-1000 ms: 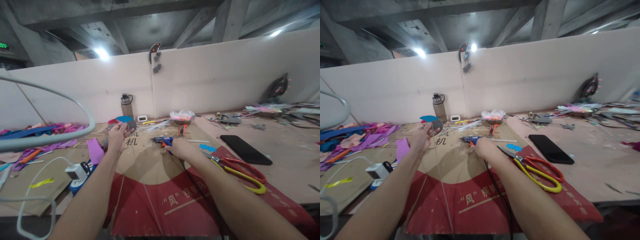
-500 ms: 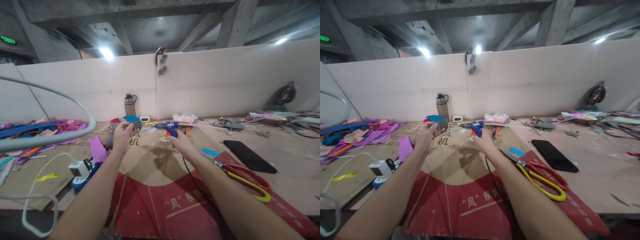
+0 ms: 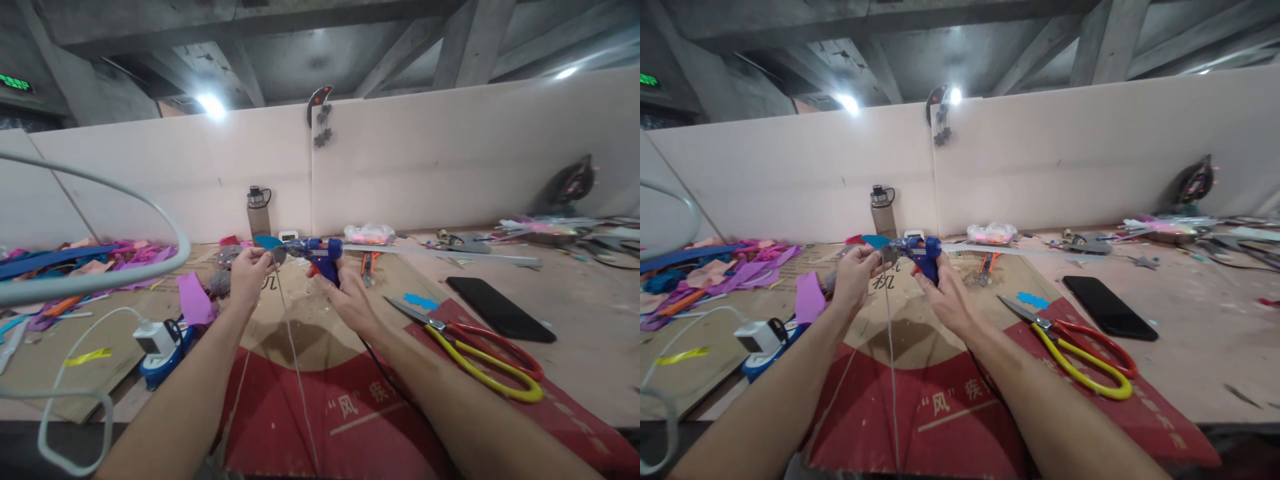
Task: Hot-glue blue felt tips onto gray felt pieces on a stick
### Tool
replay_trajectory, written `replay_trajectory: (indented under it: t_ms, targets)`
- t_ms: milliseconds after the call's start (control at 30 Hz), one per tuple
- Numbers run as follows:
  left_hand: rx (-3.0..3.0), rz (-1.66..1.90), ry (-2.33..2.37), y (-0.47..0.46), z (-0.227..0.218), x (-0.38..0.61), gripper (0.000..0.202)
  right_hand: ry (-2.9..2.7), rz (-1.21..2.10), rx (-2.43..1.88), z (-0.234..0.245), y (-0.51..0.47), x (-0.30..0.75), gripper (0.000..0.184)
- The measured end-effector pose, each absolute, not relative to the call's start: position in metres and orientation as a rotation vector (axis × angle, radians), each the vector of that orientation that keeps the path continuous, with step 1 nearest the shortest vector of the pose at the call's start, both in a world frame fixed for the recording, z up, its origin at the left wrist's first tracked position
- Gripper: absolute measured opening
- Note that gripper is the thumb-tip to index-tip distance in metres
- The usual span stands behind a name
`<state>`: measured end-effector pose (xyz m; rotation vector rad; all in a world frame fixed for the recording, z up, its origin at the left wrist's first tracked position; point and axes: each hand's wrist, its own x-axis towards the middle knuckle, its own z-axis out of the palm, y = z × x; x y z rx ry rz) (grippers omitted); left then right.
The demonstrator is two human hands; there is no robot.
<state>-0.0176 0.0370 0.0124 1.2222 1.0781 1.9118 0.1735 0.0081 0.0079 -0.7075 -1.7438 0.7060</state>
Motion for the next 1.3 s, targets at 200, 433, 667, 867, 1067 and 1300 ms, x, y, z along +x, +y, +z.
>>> replay_trajectory:
  t_ms: [200, 433, 667, 867, 1067, 1300]
  targets:
    - [1.260, 1.872, 1.068, 0.0340, 0.0117, -0.0112, 0.020, -1.838, 0.593, -0.782, 0.0075, 0.0071, 0.1716, 0.020]
    - [1.268, 1.859, 1.085, 0.0334, 0.0116, -0.0082, 0.020, -1.853, 0.554, -0.812, 0.0065, 0.0092, 0.1697, 0.030]
    - [1.295, 1.866, 1.131, 0.0353, 0.0091, -0.0098, 0.020, -1.853, 0.520, -0.825, 0.0041, 0.0107, 0.1694, 0.029]
    - [1.278, 1.880, 1.101, 0.0326, 0.0108, -0.0090, 0.020, -1.834, 0.501, -0.839, 0.0020, 0.0132, 0.1702, 0.029]
    - [1.246, 1.898, 1.089, 0.0310, 0.0130, -0.0079, 0.022, -1.834, 0.486, -0.861, 0.0012, 0.0150, 0.1712, 0.025]
    - [1.270, 1.912, 1.092, 0.0315, 0.0119, -0.0085, 0.020, -1.820, 0.498, -0.875, 0.0023, 0.0155, 0.1725, 0.030]
